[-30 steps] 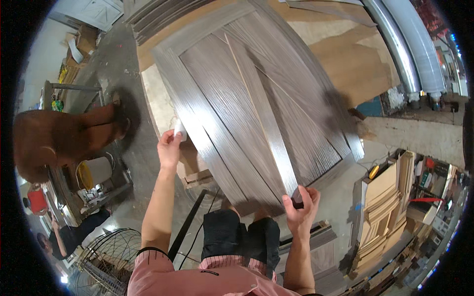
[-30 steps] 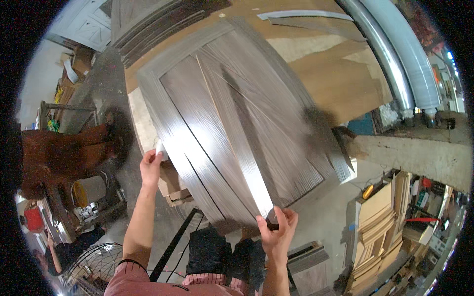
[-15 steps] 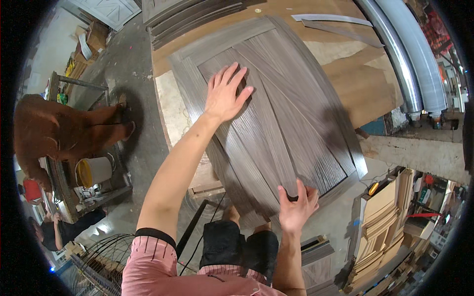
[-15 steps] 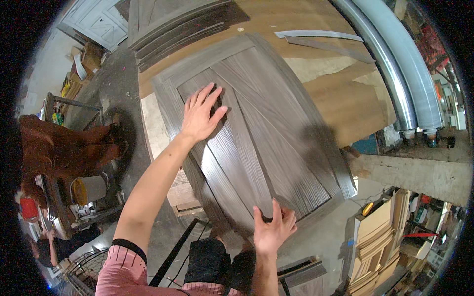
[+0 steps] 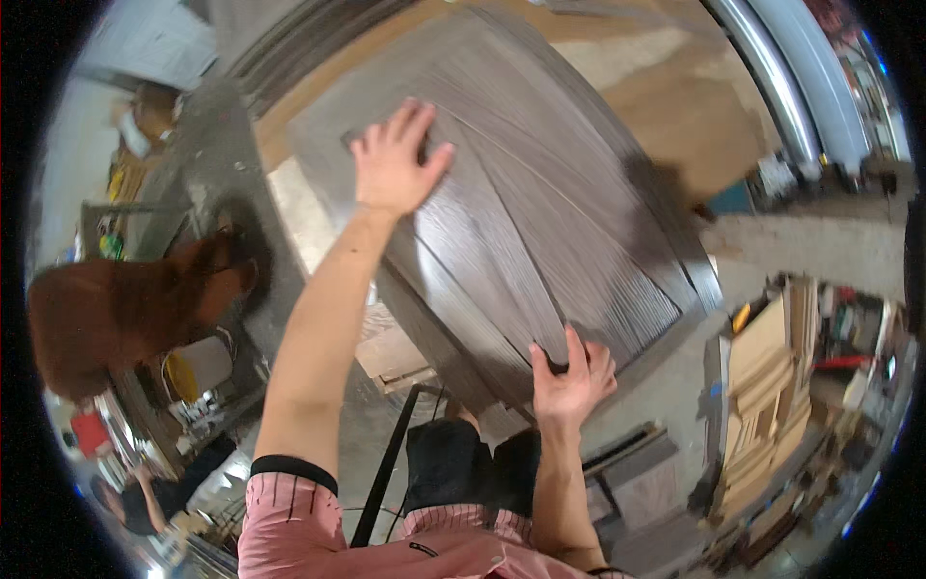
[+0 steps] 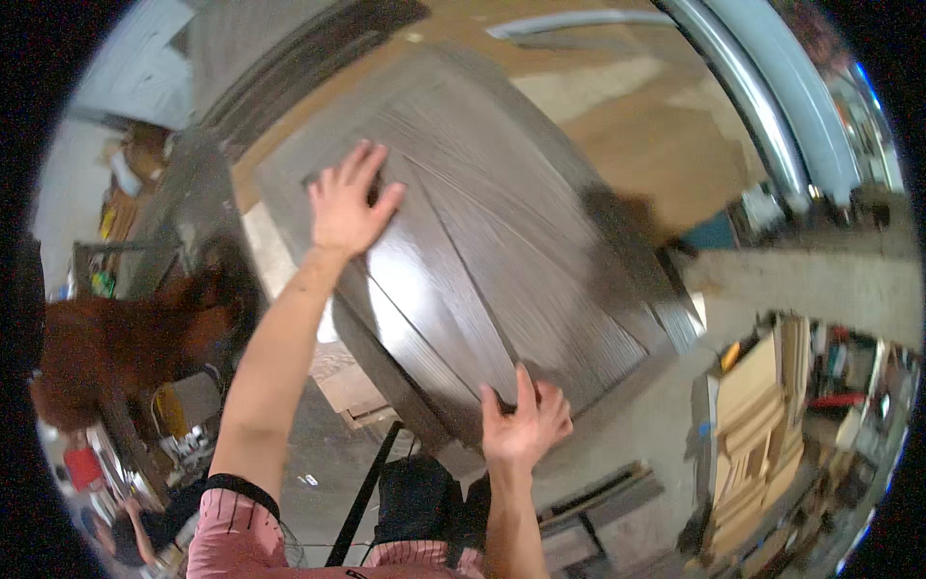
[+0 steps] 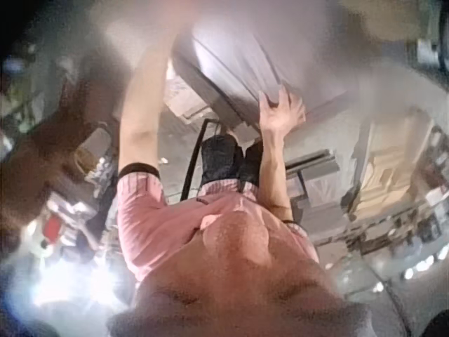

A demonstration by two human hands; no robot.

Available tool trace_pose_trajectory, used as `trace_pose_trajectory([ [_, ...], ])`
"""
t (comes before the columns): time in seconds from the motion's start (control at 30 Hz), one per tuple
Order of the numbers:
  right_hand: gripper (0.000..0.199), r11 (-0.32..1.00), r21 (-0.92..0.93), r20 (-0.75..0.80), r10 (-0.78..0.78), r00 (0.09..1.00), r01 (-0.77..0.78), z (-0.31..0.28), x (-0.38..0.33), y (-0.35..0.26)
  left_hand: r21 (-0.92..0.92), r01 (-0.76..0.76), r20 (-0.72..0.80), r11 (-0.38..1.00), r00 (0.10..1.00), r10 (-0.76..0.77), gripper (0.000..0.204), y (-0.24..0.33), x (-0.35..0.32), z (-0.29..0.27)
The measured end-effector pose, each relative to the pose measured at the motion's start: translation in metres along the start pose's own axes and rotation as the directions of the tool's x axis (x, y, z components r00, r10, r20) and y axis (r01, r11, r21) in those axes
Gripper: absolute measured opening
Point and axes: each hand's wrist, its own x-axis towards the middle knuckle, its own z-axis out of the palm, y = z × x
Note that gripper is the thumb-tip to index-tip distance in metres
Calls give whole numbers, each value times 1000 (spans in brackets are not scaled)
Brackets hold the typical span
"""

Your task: The person applies adhesive from a tube to a wooden cabinet door panel, aligns a thin wood strip onto the glued area, and presses it down by hand to bond them. The person repeats this process for multiple panels, occasionally wiping the surface with a cloth and moving completed panels to a stack.

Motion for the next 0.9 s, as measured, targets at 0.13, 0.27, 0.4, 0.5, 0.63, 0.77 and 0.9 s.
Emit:
trace_pose_trajectory([
  [0.13, 51, 983, 175, -78, -41, 996, 54, 4, 9, 1, 130, -32, -63, 991, 997, 40, 62, -13, 5, 12],
  [0.27, 50, 976, 213, -125, -10, 992, 37, 13, 14, 4, 163, 16, -46, 986, 999, -9, 60, -10, 15, 5],
  [0.4, 48, 959, 281, -147, -2, 989, 43, 20, 12, 15, 107, -30, -53, 994, 998, 36, 61, -12, 17, 25],
  [0.5, 49, 951, 307, -163, 22, 986, 30, 24, 10, 21, 103, -28, -71, 994, 997, 36, 62, -14, 15, 28],
  [0.63, 50, 941, 338, -167, 28, 985, 31, 28, 6, 22, 105, -29, -61, 994, 997, 36, 61, -16, 14, 24],
  [0.77, 49, 946, 322, -170, 22, 985, 34, 28, 5, 25, 88, -40, -55, 995, 997, 45, 60, -15, 12, 28],
  [0.9, 46, 949, 314, -142, 24, 990, 22, 28, 2, 24, 134, -34, -53, 990, 998, 41, 59, -18, 12, 23],
])
